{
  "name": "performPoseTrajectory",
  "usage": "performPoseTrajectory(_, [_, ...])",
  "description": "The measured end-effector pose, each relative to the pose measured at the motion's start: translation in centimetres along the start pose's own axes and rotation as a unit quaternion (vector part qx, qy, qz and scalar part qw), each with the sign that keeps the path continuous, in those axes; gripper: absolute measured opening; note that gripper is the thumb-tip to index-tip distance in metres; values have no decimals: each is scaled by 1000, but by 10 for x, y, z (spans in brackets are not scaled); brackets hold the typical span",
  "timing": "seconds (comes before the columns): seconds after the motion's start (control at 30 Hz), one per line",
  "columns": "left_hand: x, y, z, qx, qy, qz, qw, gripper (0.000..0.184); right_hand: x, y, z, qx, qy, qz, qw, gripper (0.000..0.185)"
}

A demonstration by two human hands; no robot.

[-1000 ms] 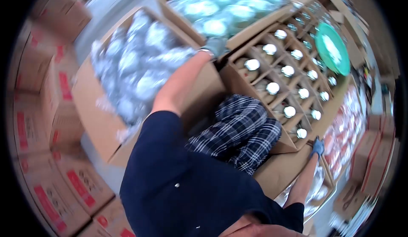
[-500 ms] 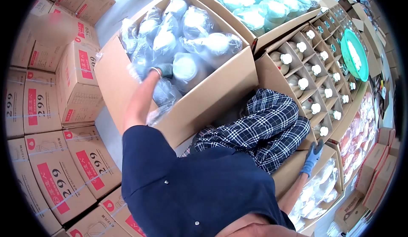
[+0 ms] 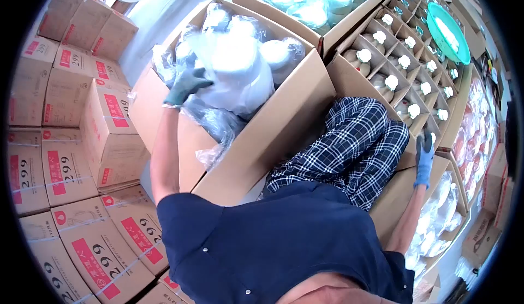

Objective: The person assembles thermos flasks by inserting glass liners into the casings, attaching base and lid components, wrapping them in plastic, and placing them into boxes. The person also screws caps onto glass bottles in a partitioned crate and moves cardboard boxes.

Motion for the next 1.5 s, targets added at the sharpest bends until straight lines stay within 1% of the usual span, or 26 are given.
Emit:
performPoseTrajectory(0.07, [-49, 14, 60, -347, -76, 116, 927, 49, 12, -1, -60, 40, 54, 31, 997, 46])
performPoseTrajectory(0.13, [-78, 31, 101, -535, -221, 89, 811, 42, 29, -24, -100, 253, 122, 14, 960, 49])
performPoseTrajectory(0.2, [-101, 23, 144, -101, -387, 305, 864, 37, 18, -25, -186, 364, 108, -82, 921, 50])
performPoseTrajectory(0.27, [-112, -13, 183, 172, -449, 428, 766, 35, 25, -43, -228, 460, 113, -160, 866, 53])
performPoseTrajectory(0.33, [-103, -83, 215, 186, -493, 307, 793, 33, 41, -48, -239, 588, -57, -229, 773, 64])
performPoseTrajectory(0.37, [-96, -122, 229, 183, -507, 221, 813, 33, 64, -27, -227, 440, 152, -36, 884, 65])
performPoseTrajectory(0.4, [-91, -163, 239, 184, -514, 128, 828, 32, 81, -11, -211, 228, 336, 158, 900, 68])
performPoseTrajectory(0.5, [-75, -248, 250, 213, -494, -105, 836, 31, 115, 14, -122, 423, 237, -19, 874, 81])
performPoseTrajectory(0.53, [-64, -257, 251, 218, -478, -150, 837, 30, 117, 12, -96, 678, 20, -167, 716, 85])
performPoseTrajectory(0.57, [-51, -258, 254, 217, -461, -188, 840, 30, 108, 12, -81, 570, 97, -154, 802, 77])
performPoseTrajectory(0.63, [-21, -249, 266, 89, -391, -204, 893, 26, 83, 22, -71, 308, 229, -63, 921, 62])
performPoseTrajectory(0.7, [8, -232, 289, -143, -292, -183, 928, 26, 37, 29, -120, 517, 57, -163, 838, 61])
performPoseTrajectory(0.73, [27, -223, 303, -244, -258, -168, 920, 28, 24, 37, -134, 501, 61, -143, 852, 59])
performPoseTrajectory(0.8, [59, -218, 334, -341, -357, -116, 862, 33, 5, 41, -138, 409, 129, -82, 900, 54])
performPoseTrajectory(0.87, [57, -222, 373, -351, -442, -121, 816, 37, -37, 24, -126, 593, -93, -173, 781, 60])
performPoseTrajectory(0.93, [62, -238, 397, -370, -445, -175, 796, 44, -73, 22, -135, 452, 49, -132, 881, 70])
performPoseTrajectory(1.0, [66, -256, 418, -336, -479, -214, 782, 50, -113, 19, -141, 423, 3, -121, 898, 67])
performPoseTrajectory(1.13, [104, -320, 438, -465, -317, -447, 695, 59, -135, 23, -130, 441, -28, -116, 889, 60])
performPoseTrajectory(1.2, [86, -345, 439, -338, -338, -433, 764, 63, -108, 38, -95, 513, -42, -94, 852, 62])
performPoseTrajectory(1.23, [80, -362, 419, -444, -200, -494, 720, 71, -94, 47, -82, 527, -48, -63, 846, 66])
performPoseTrajectory(1.27, [54, -356, 406, -459, -221, -494, 705, 76, -80, 59, -74, 502, -53, 7, 864, 76])
performPoseTrajectory(1.3, [25, -347, 386, -471, -242, -493, 690, 83, -68, 74, -90, 537, 21, 41, 842, 64])
performPoseTrajectory(1.33, [28, -350, 331, -380, -210, -493, 754, 95, -57, 92, -120, 570, 96, 76, 812, 56])
performPoseTrajectory(1.37, [20, -353, 294, -328, -255, -457, 787, 97, -50, 103, -154, 557, 103, 94, 819, 60])
performPoseTrajectory(1.43, [-38, -324, 280, -272, -135, -459, 835, 89, -29, 97, -162, 367, 122, 90, 918, 66])
performPoseTrajectory(1.5, [-46, -293, 271, -287, -67, -544, 785, 80, -17, 92, -175, 325, 137, 67, 934, 66])
Point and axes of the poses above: each hand's wrist, its own x-axis towards the middle knuckle, its own y-axis out of the back of the hand, z = x × y, the point moved 3 cm from there along x, towards the middle knuckle, and after that the axes turned 2 degrees about -z, right-handed, at the moved point
